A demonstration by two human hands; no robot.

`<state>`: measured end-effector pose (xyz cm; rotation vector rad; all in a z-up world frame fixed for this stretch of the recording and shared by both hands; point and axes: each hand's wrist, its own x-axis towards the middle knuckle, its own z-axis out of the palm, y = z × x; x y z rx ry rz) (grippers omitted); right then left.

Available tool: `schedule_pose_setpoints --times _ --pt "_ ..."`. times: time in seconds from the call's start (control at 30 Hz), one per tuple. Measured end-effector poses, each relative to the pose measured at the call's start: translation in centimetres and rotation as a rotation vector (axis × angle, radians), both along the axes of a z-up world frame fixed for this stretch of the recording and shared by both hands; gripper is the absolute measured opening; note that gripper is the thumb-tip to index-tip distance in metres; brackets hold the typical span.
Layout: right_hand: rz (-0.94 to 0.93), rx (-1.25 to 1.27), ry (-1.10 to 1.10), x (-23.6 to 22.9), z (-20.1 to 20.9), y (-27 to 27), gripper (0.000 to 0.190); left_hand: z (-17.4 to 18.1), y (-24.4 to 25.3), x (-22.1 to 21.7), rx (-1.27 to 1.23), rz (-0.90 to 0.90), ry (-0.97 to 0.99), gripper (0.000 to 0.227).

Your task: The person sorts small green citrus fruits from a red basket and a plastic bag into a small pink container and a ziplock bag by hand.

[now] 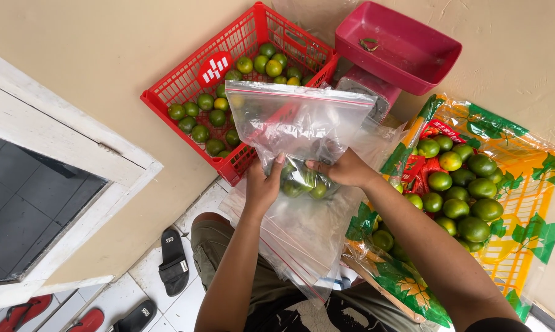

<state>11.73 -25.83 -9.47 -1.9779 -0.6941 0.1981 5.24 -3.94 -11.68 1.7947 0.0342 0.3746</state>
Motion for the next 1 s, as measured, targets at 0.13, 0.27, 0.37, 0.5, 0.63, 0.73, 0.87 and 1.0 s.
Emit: schedule_pose_setpoints --times 0.13,0.27,0.37,0.5,0.63,0.73,0.87,1.0 --pt "-0.047 -0.065 -0.05 -0.4 0.2 0.1 0.031 0.3 -0.9 0.7 -0.045 0.04 0.014 0.03" --pt "-0.127 -0.079 -0.015 -0.6 2.2 0.5 0.036 -2.5 -0.8 1.4 -0.093 0.083 0.068 0.033" --pt "-0.207 -0.182 0.055 -1.9 6.6 0.6 0.047 2.8 -1.9 0.4 -0.131 0.09 0.044 0.035" --pt "-0.292 -0.3 0.06 -3.3 11.1 -0.4 0.054 10.1 -3.4 -0.8 -0.122 0.143 0.029 0.037" --pt "-0.349 -0.256 0.037 -5.3 15.5 -1.9 0.048 12.0 -5.3 -0.5 -0.185 0.048 -0.062 0.034" --pt "-0.372 -0.138 -0.072 -6.8 17.2 -5.0 0.046 13.0 -7.6 -0.3 -0.221 -0.017 -0.124 0.026" --pt "-0.456 -0.051 -0.167 -7.6 17.7 -10.3 0.045 16.3 -13.3 -0.3 -0.239 -0.172 -0.13 0.028" --pt "-0.623 -0.089 -0.283 -7.0 15.5 -18.0 0.052 16.9 -19.3 1.6 -0.209 -0.372 -0.06 0.036"
